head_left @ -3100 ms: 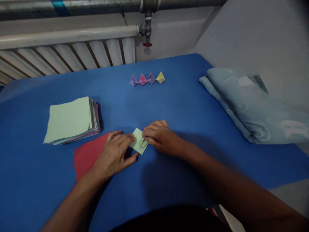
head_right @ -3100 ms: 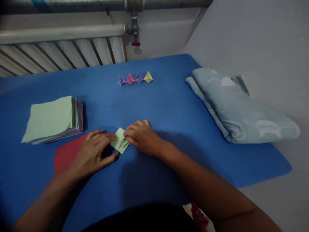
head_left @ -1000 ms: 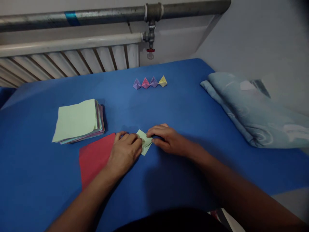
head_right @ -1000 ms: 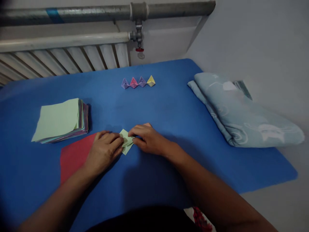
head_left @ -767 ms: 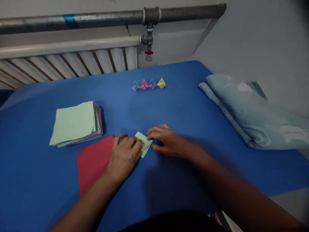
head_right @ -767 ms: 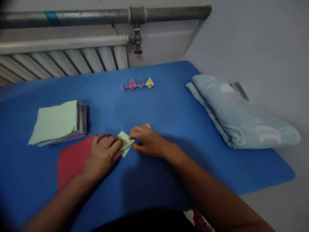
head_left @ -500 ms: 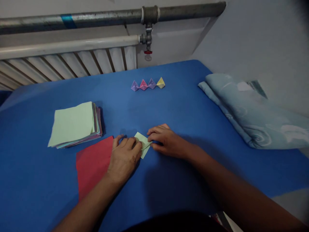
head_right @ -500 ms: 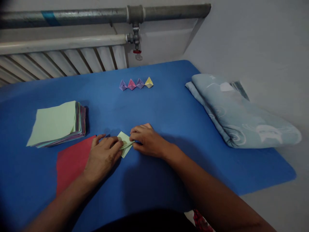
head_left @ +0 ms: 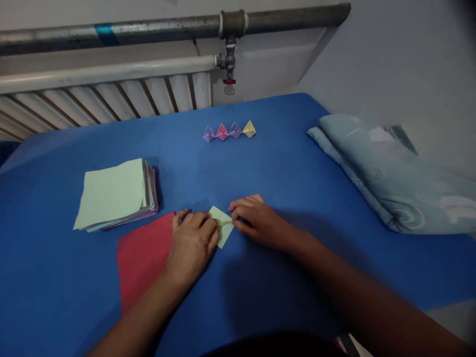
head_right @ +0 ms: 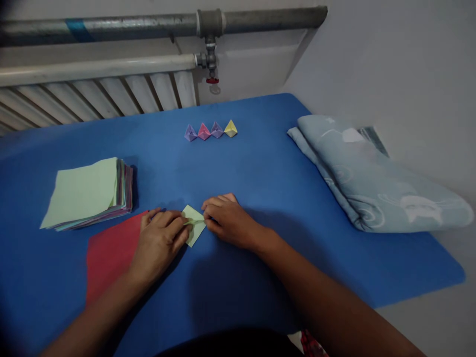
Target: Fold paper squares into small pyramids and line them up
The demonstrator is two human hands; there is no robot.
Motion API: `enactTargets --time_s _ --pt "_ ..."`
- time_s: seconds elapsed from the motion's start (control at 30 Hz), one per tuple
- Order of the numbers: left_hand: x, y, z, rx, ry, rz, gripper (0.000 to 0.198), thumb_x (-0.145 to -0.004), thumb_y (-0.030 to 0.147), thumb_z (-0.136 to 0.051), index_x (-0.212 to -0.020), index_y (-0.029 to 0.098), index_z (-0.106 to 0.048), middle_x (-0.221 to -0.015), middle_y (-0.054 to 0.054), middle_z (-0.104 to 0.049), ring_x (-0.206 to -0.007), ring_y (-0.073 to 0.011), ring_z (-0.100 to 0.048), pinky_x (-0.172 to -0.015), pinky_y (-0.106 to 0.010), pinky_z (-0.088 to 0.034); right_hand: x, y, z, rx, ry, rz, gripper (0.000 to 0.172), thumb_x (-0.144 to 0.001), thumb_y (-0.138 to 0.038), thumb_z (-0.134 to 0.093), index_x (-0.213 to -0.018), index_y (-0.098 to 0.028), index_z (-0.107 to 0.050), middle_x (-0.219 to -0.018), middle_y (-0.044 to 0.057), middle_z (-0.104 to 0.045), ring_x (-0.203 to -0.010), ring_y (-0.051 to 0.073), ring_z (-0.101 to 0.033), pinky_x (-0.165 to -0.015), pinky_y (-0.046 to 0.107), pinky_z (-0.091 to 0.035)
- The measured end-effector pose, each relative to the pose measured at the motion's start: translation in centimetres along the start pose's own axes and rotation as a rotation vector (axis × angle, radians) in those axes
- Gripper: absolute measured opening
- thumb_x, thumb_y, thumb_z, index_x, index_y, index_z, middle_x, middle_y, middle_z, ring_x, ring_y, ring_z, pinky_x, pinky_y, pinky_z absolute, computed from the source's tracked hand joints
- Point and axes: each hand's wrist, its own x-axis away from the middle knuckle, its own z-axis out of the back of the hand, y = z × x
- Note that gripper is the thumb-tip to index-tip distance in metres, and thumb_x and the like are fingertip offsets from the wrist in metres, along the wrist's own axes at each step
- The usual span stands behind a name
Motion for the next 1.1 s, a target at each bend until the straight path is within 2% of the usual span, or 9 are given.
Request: enactTargets --time_s 0.27,0.5,1.1 --pt "-0.3 -0.3 -0.4 0.073 -0.014 0.096 0.019 -0.091 0.028 -0.052 -0.080 0.021 -0.065 -0.089 -0.003 -0.067 -0.084 -0.0199 -0.058 -0.091 -0.045 -0.034 -0.1 -0.6 -0.2 -0.003 0.011 -0.073 0.012 -0.089 -0.013 -0.052 -0.080 -0.017 -0.059 -0.106 0.008 -0.065 -0.105 0.020 -0.057 -0.092 0.039 -0.032" --pt "-0.6 -0.3 -0.7 0.153 -0.013 0.167 0.015 -0.090 0.027 -0.054 -0.080 0.022 -0.064 -0.083 0.000 -0.064 -0.083 -0.0186 -0.057 -0.091 -0.044 -0.032 -0.1 -0.7 -0.9 -0.019 0.115 -0.146 0.013 -0.085 -0.014 -0.058 -0.073 -0.019 -0.057 -0.108 0.006 -0.065 -0.105 0.020 -0.057 -0.092 0.039 -0.032" --pt "-0.8 0.3 -0.9 0.127 -0.023 0.209 0.016 -0.092 0.026 -0.049 -0.084 0.020 -0.062 -0.082 -0.002 -0.059 -0.084 -0.0210 -0.054 -0.091 -0.046 -0.035 -0.1 -0.9 -1.6 0.030 0.174 -0.204 0.014 -0.083 -0.013 -0.058 -0.070 -0.018 -0.055 -0.108 0.006 -0.066 -0.103 0.020 -0.058 -0.090 0.040 -0.032"
